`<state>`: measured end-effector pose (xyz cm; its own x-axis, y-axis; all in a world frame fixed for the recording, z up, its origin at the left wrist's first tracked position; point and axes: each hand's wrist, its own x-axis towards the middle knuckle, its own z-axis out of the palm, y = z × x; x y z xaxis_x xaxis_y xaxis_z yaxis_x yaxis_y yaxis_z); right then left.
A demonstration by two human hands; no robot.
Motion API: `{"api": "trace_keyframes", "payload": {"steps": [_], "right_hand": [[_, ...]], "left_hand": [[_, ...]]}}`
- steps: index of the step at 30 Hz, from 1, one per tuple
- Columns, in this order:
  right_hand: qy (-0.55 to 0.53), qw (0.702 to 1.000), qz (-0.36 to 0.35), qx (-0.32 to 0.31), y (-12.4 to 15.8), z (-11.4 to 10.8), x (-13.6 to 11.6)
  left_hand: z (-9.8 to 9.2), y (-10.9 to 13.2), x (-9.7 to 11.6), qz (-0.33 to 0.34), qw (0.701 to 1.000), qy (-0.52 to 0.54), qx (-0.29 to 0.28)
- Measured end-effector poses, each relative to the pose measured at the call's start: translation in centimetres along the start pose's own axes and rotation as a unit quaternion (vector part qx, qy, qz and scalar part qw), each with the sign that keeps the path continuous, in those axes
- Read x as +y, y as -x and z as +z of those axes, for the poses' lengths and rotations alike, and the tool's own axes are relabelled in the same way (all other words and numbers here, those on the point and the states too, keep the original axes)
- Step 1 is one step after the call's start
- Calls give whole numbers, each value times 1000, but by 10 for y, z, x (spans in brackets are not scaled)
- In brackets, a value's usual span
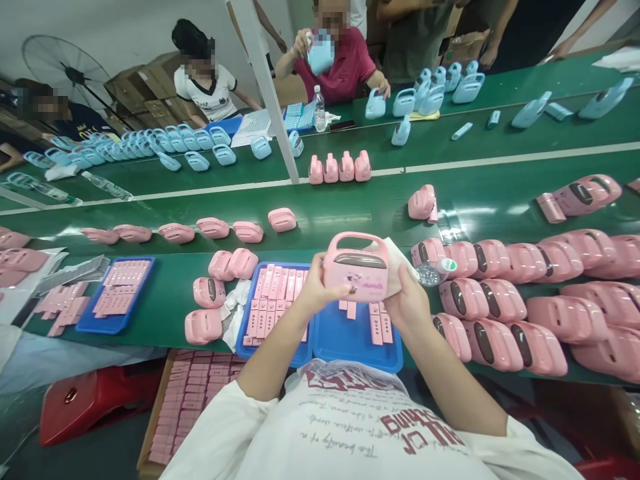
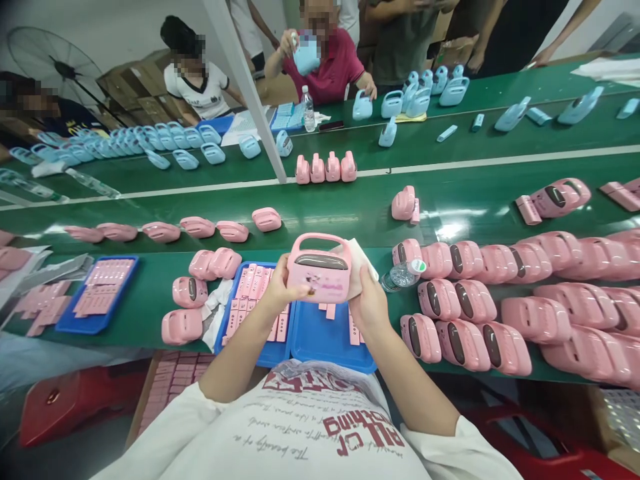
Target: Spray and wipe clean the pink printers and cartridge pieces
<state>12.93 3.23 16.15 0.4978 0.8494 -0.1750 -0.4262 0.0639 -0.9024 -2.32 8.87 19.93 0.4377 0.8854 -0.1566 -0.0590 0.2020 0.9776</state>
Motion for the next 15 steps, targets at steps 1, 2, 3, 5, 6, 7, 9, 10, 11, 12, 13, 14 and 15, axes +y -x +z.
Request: {"api": "trace_keyframes", "payload": {"steps": [1, 2, 3, 5, 6, 7, 9, 10, 11, 12, 13, 14, 15], "right_hand": [[2, 1000, -2, 0, -4, -2, 1], [17, 1000, -4, -5, -9, -4, 2], [49, 999, -10, -12, -13, -7, 3], [153, 987, -48, -22, -23, -15, 2], [211, 974, -80, -29, -28, -19, 1], [259, 958, -117, -44, -34, -24, -1], [316, 929, -167, -92, -46, -34, -5], [330, 922, -164, -121, -52, -38, -6], [342, 917, -142, -147, -58, -41, -6], [352, 916, -110, -161, -63, -43, -5], [361, 914, -79, -165, -69, -44, -3], [370, 914, -52, -159, -75, -44, 0], [378, 914, -36, -143, -82, -43, 4]], "left_hand": [[0, 0, 3, 26, 996, -86, 20], [1, 1, 5, 39, 986, -160, 35], [3, 1, 6, 41, 974, -218, 42], [5, 1, 7, 24, 957, -286, 35], [4, 0, 7, 15, 953, -302, 23], [3, -2, 6, 11, 951, -310, 7], [-3, -8, 2, 8, 947, -319, -43], [-8, -13, -1, 9, 945, -319, -76], [-14, -20, -5, 13, 944, -311, -112], [-20, -28, -9, 18, 943, -298, -150], [-27, -37, -15, 22, 943, -277, -182], [-33, -46, -22, 20, 946, -255, -199], [-38, -56, -30, 8, 950, -246, -190]]}}
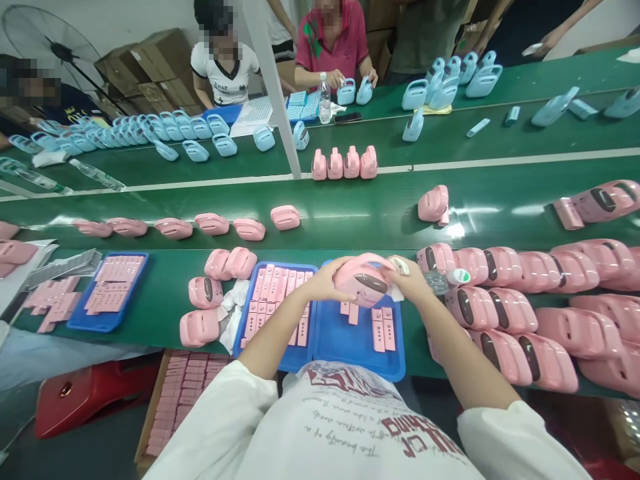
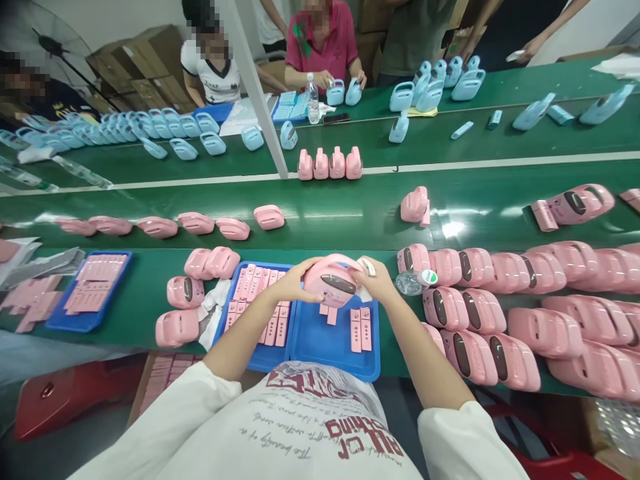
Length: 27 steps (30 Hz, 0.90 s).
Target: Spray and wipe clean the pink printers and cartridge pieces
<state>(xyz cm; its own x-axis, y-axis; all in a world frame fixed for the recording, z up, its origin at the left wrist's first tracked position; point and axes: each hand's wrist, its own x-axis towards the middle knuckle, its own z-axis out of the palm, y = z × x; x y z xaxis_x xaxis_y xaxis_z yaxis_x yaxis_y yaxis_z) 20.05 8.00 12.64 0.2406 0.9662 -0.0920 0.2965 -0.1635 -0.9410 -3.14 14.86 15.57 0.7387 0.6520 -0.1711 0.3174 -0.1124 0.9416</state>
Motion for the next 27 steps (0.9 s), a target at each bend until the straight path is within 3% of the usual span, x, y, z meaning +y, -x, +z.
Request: {"api": "trace_keyframes", "payload": {"steps": [4, 7, 11, 14, 17, 21, 24, 27], "right_hand": [[42, 992, 57, 103, -45, 9, 11], [95, 978, 93, 159, -92, 15, 16], [146, 960, 140, 194, -148, 25, 21], [166, 952, 155, 204, -178, 35, 27], [173, 945, 169, 221, -199, 45, 36], [168, 947, 174, 211, -213, 54, 51], [159, 951, 171, 200, -214, 56, 62], [147, 956, 157, 197, -209, 53, 68]], "left_hand": [[7, -23, -45, -185, 976, -65, 96], [41, -21, -71, -261, 958, -108, 52], [93, -11, -87, -324, 933, -154, 0], [106, -10, -91, -341, 923, -178, -3], [87, -16, -91, -331, 928, -168, -24], [27, -48, -92, -275, 951, -139, -22], [-17, -103, -93, -252, 954, -161, 38], [-37, -171, -93, -252, 949, -181, 63]]}}
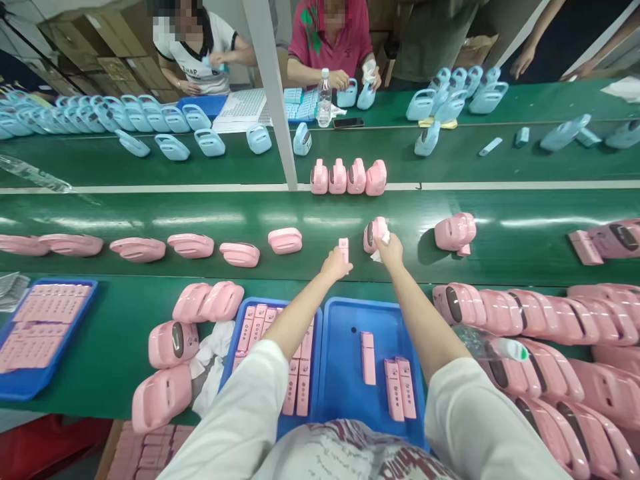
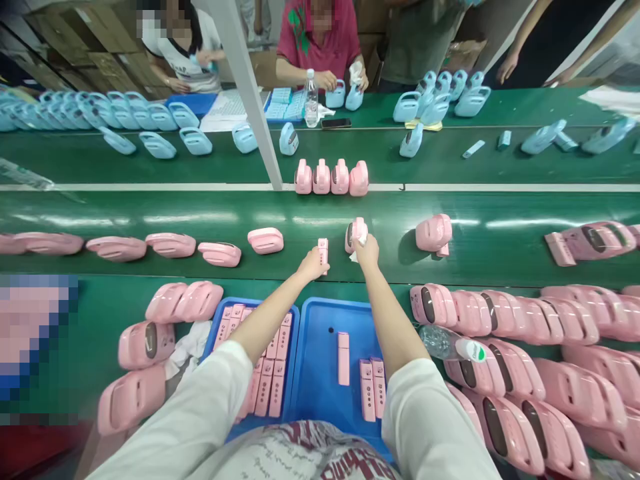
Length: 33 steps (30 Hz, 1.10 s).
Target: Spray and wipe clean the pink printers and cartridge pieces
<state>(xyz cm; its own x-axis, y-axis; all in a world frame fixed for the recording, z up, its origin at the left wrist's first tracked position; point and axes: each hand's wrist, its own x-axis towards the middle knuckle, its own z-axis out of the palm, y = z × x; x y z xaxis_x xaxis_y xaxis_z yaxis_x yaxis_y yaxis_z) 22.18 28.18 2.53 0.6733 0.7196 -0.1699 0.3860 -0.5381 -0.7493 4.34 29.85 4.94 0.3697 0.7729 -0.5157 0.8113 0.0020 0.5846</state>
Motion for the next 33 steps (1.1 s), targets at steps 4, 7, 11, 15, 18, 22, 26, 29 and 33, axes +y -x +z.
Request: {"api": "trace_keyframes", "payload": {"steps": [4, 7, 11, 15, 18, 22, 26, 29, 33], "right_hand": [[-36, 999, -22, 7, 3, -4, 7], [-75, 997, -24, 6, 6, -8, 12], [-144, 990, 0, 7, 14, -18, 22], [-234, 970, 39, 46, 38, -29, 39], [-311, 945, 92, 29, 66, -33, 52], [-398, 901, 156, -69, 107, -38, 62], [-438, 872, 188, -109, 140, -45, 59], [-455, 866, 180, -103, 158, -50, 45], [-465, 873, 120, -86, 179, -69, 8]], "left_hand": [[9, -56, 33, 0, 1000, -8, 11], [21, -68, 41, 21, 1000, -10, 21], [11, -51, 30, 67, 995, -27, 75], [-41, -19, -6, 58, 974, -74, 205], [-86, 0, -44, -35, 953, -106, 282], [-117, 18, -75, -67, 956, -140, 250], [-117, 55, -69, -9, 957, -178, 230], [-111, 102, -52, 47, 955, -195, 218], [-97, 168, -24, 132, 952, -203, 186]]}}
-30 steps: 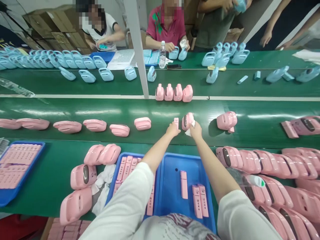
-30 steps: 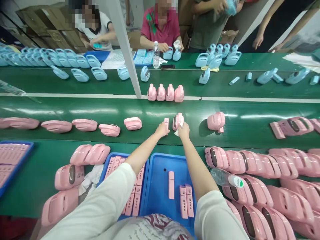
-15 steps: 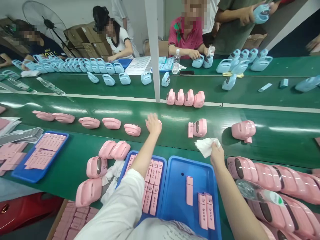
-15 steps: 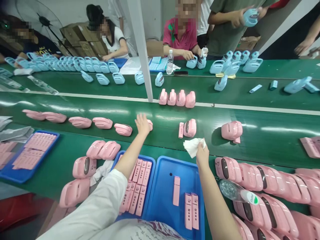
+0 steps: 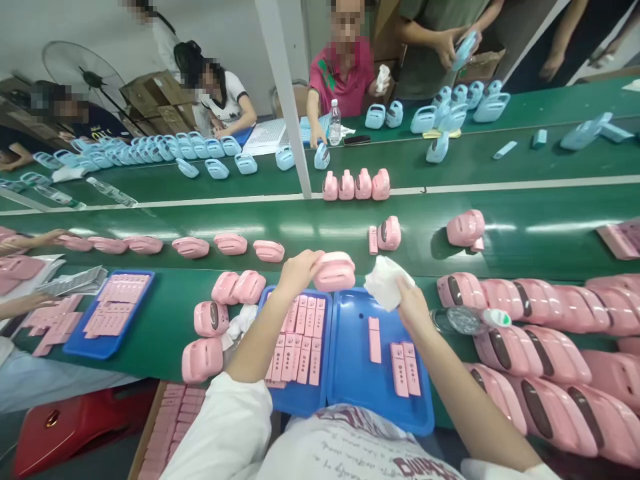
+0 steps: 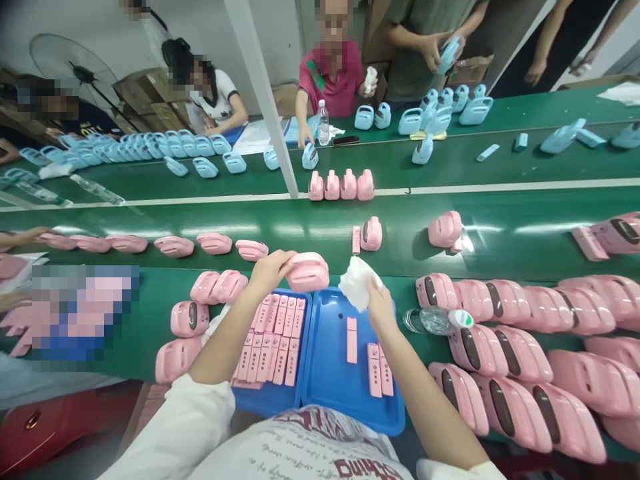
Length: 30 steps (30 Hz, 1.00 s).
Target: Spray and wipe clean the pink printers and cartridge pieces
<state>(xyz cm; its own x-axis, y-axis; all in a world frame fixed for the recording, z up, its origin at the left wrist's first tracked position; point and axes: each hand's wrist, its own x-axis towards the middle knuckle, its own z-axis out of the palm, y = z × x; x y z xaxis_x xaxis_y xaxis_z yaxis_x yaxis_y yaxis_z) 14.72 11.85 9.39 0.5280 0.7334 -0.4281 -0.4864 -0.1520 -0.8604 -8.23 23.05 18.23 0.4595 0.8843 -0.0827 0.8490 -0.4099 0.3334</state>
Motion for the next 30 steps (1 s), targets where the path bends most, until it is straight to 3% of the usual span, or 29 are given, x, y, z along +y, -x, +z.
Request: {"api": "trace_keyframes", "payload": {"steps": [1, 3, 6, 8, 10, 13, 18, 20, 22, 25, 30], "right_hand": [[19, 999, -30, -24, 9, 5, -10], [108, 978, -123, -130, 29, 13, -31], [226, 909, -237, -257, 58, 17, -51], [242, 897, -276, -245, 73, 15, -56], [226, 910, -287, -195, 83, 11, -54], [181, 938, -256, -147, 94, 6, -48], [21, 989, -95, -109, 111, 7, -51], [-17, 989, -56, -136, 117, 7, -59], [-26, 977, -51, -207, 121, 5, -69], [-36, 951, -43, -303, 126, -2, -81], [-42, 955, 0, -292, 139, -15, -88]], "left_hand": [[-4, 12, 11, 27, 1000, 6, 0], [-10, 31, 32, 80, 996, 23, 6], [-13, 50, 58, 136, 988, 61, 48], [-11, 59, 70, 151, 978, 111, 95], [-7, 68, 76, 134, 961, 199, 135], [4, 87, 75, 61, 915, 375, 133], [34, 124, 76, -7, 799, 600, -31], [43, 134, 81, -31, 747, 663, -40], [45, 141, 87, -60, 711, 700, -10], [37, 148, 93, -77, 683, 726, 7], [13, 157, 104, -28, 660, 750, -18]]}}
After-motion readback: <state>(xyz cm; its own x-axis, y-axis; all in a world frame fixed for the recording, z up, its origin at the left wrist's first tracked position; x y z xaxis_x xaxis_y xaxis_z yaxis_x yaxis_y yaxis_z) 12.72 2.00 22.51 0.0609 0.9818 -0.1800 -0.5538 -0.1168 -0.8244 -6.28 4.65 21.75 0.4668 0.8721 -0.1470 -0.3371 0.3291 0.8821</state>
